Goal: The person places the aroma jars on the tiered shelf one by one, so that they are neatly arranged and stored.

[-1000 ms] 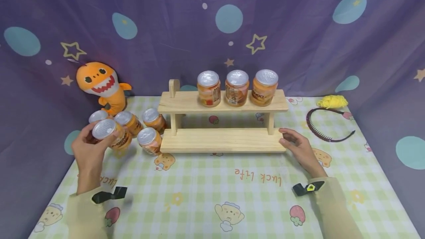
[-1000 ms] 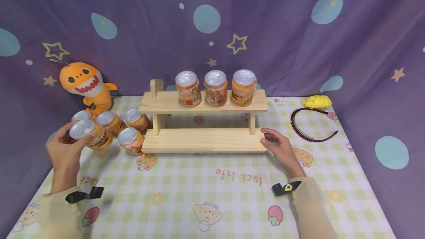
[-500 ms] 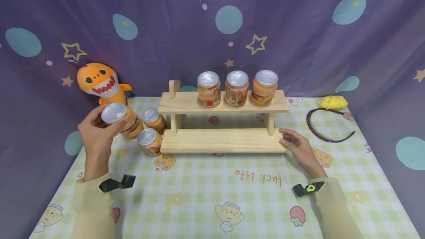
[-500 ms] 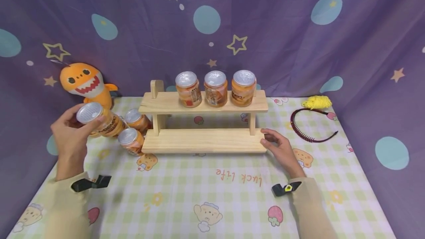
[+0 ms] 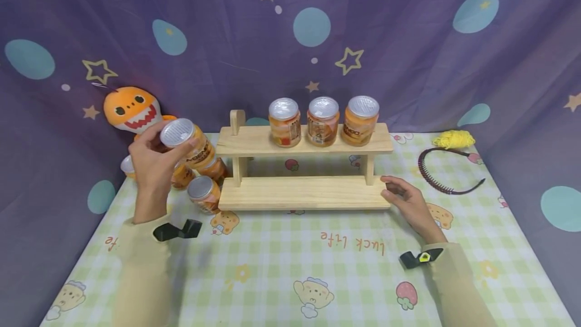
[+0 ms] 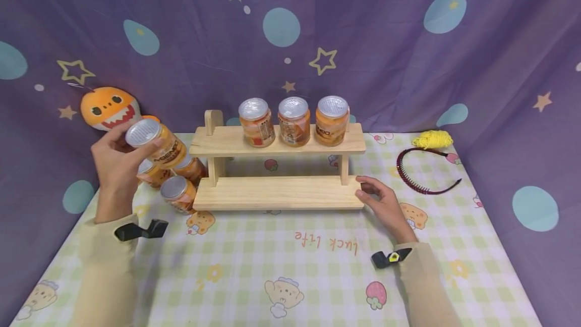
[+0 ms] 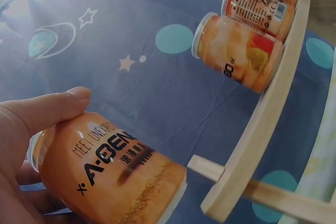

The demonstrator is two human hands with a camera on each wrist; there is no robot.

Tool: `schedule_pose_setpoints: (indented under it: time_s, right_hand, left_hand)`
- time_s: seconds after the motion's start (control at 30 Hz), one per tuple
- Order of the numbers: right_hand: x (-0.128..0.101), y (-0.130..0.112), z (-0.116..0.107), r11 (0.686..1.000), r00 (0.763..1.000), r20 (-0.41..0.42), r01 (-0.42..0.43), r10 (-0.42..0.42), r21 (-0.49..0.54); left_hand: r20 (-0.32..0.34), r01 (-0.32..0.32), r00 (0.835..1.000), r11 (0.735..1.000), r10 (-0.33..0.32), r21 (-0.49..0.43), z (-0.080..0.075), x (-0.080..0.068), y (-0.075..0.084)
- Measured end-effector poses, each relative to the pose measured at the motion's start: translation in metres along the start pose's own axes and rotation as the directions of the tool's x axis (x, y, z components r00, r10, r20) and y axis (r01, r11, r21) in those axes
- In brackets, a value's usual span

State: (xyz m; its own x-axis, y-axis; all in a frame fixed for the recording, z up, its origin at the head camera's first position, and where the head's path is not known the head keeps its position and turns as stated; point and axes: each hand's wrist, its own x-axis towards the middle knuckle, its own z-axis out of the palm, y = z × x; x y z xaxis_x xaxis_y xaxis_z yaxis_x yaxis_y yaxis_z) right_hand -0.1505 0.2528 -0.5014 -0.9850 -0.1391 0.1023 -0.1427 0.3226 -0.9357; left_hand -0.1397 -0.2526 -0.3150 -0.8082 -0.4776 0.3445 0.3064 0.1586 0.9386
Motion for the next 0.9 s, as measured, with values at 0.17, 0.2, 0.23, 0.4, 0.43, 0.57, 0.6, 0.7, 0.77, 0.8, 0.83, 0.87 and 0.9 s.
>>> schedule_pose_setpoints:
  time_s: [0.17,0.2,0.23,0.4,0.43,0.57,0.6,0.7,0.77,0.8,0.83,0.87,0.9]
  right_hand:
    - [0.0,0.001,0.0,1.0,1.0,-0.003,0.005,-0.005,0.006]
    - [0.0,0.001,0.0,1.0,1.0,-0.004,0.009,-0.009,0.01]
    - [0.0,0.001,0.0,1.0,1.0,-0.004,0.011,-0.011,0.013]
    - [0.0,0.002,0.0,1.0,1.0,-0.003,0.019,-0.019,0.019]
    - [0.0,0.002,0.0,1.0,1.0,-0.002,0.019,-0.019,0.022]
    - [0.0,0.001,-0.001,1.0,1.0,-0.001,0.016,-0.016,0.026]
    - [0.0,0.001,-0.001,0.999,1.0,-0.001,0.015,-0.015,0.029]
    - [0.0,0.0,-0.001,1.0,1.0,0.0,0.014,-0.014,0.028]
    - [0.0,0.0,-0.001,1.0,1.0,0.002,0.013,-0.013,0.027]
    - [0.001,0.0,-0.001,1.0,1.0,0.003,0.012,-0.012,0.028]
    - [0.001,0.001,-0.001,1.0,1.0,0.004,0.011,-0.011,0.027]
    - [0.001,0.001,-0.001,1.0,1.0,0.005,0.009,-0.009,0.028]
    - [0.001,0.001,-0.001,1.0,1.0,0.005,0.006,-0.006,0.027]
  left_hand:
    - [0.05,-0.026,0.998,0.999,0.028,-0.04,0.015,0.005,0.004]
    - [0.056,-0.027,0.998,0.999,0.029,-0.037,0.019,0.005,0.005]
    - [0.06,-0.022,0.998,0.999,0.024,-0.03,0.022,0.006,0.006]
    - [0.088,-0.008,0.996,1.0,0.005,0.025,0.037,0.008,0.009]
    - [0.097,-0.003,0.995,0.999,0.0,0.038,0.04,0.008,0.009]
    - [0.135,0.013,0.991,0.999,-0.019,0.049,0.054,0.009,0.01]
    - [0.148,0.013,0.989,0.999,-0.02,0.046,0.057,0.01,0.009]
    - [0.188,0.01,0.982,0.999,-0.015,0.031,0.067,0.011,0.006]
    - [0.218,0.008,0.976,1.0,-0.012,0.02,0.074,0.012,0.003]
    - [0.229,0.009,0.973,1.0,-0.013,0.021,0.077,0.012,0.001]
    - [0.238,0.01,0.971,1.0,-0.014,0.016,0.079,0.013,0.0]
    - [0.247,0.014,0.969,1.0,-0.016,0.013,0.082,0.013,-0.002]
    - [0.253,0.022,0.967,1.0,-0.023,0.007,0.085,0.013,-0.003]
